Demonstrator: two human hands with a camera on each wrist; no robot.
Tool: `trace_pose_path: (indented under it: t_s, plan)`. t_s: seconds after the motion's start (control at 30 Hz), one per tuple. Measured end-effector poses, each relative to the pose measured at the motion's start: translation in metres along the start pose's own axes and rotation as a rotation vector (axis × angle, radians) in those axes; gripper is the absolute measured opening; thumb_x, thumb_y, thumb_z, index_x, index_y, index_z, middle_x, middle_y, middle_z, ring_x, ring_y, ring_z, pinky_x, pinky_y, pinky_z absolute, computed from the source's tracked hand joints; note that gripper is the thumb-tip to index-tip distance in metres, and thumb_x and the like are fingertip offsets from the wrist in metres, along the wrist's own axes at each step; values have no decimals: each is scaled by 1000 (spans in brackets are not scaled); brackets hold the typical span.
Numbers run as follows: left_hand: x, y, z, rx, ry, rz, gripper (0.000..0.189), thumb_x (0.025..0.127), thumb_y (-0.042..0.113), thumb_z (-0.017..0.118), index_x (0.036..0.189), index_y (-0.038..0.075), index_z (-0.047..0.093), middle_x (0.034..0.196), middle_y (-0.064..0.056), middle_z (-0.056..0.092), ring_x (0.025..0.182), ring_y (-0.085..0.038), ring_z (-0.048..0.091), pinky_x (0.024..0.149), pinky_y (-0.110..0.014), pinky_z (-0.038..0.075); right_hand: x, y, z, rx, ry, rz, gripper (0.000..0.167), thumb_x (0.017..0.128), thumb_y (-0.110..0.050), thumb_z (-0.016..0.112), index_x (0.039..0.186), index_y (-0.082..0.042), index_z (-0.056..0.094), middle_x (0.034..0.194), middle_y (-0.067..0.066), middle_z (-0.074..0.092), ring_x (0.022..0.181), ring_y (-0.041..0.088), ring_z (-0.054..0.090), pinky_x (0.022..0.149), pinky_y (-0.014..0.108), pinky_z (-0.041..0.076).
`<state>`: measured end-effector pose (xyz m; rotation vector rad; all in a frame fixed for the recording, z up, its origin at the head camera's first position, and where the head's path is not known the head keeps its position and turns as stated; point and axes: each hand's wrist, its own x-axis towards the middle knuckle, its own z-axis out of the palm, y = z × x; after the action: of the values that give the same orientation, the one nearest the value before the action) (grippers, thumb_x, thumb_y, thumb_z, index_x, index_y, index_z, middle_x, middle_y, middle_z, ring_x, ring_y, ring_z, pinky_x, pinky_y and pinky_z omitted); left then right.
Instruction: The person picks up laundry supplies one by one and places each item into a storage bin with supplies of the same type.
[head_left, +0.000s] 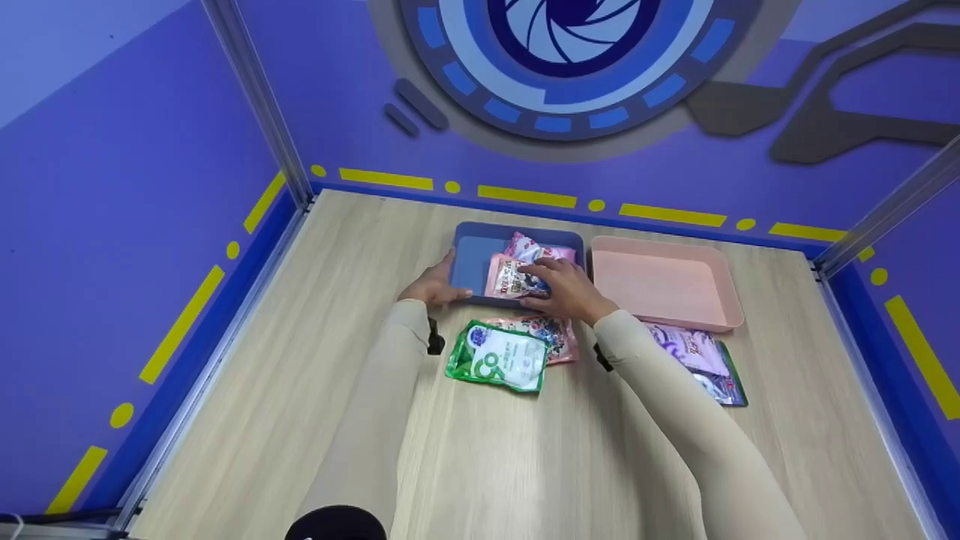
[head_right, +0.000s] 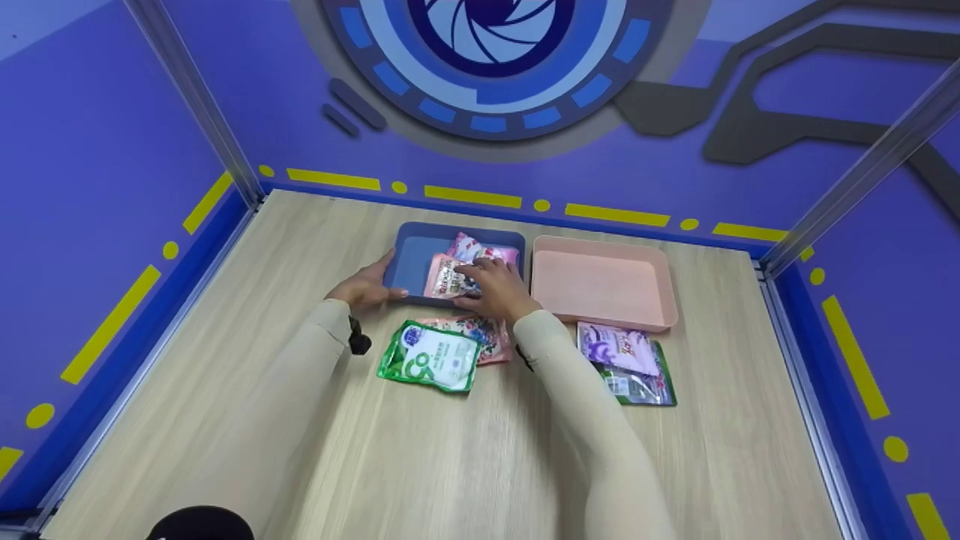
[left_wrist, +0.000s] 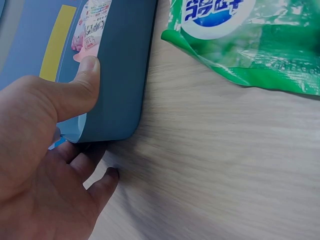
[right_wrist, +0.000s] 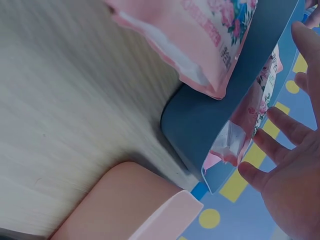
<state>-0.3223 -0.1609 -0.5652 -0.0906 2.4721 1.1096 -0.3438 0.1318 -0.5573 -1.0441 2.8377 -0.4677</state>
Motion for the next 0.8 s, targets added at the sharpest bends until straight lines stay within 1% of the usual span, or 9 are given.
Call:
trace_pose_path:
  t_s: [0.1, 0.2, 0.3, 0.47, 0.6, 0.8]
  plan:
    - [-1, 0, 0, 7, 4, -3, 104, 97, 30, 72, 167, 23, -5, 171, -15, 14, 155, -35, 17, 125, -47, 19, -2, 1, 0, 1, -1, 1, 68, 93, -52, 73, 151, -25, 53, 153, 17, 49, 141, 42, 43, 116, 69, 27]
    - [0, 0, 1, 15, 10, 9, 104, 97, 30, 73, 167, 22, -4, 171, -15, 15, 155, -35, 18, 125, -46, 19, -5, 1, 0, 3, -11, 5, 69, 93, -54, 71, 153, -27, 51, 156, 17, 46, 143, 42, 41, 116, 69, 25]
    - [1, -1, 1, 12, 13, 21, 104, 97, 30, 73, 167, 21, -4, 171, -15, 13, 155, -35, 17, 126, -45, 18, -8, 1, 1, 17, -11, -1, 69, 93, -53, 72, 153, -28, 50, 157, 16, 44, 145, 42, 38, 117, 70, 23]
    - [0, 0, 0, -5, -6, 13, 104, 98, 30, 72, 166, 24, -6, 171, -14, 10, 156, -34, 14, 126, -48, 18, -14, -1, 0, 42, 13, -31, 69, 92, -49, 75, 152, -25, 52, 156, 16, 45, 144, 43, 38, 116, 71, 22]
    - [0, -1, 0, -10, -4, 15, 104, 98, 29, 73, 166, 24, -6, 172, -11, 10, 157, -33, 13, 126, -47, 17, -17, -3, -1, 46, 23, -36, 68, 92, -50, 75, 152, -25, 53, 155, 17, 46, 143, 43, 38, 117, 70, 21]
    - [0, -1, 1, -25, 1, 12, 105, 97, 29, 73, 166, 24, -5, 171, -14, 12, 156, -34, 15, 125, -47, 19, -20, -4, 0, 41, 29, -44, 68, 92, -49, 75, 152, -26, 53, 157, 15, 44, 145, 42, 35, 118, 70, 20]
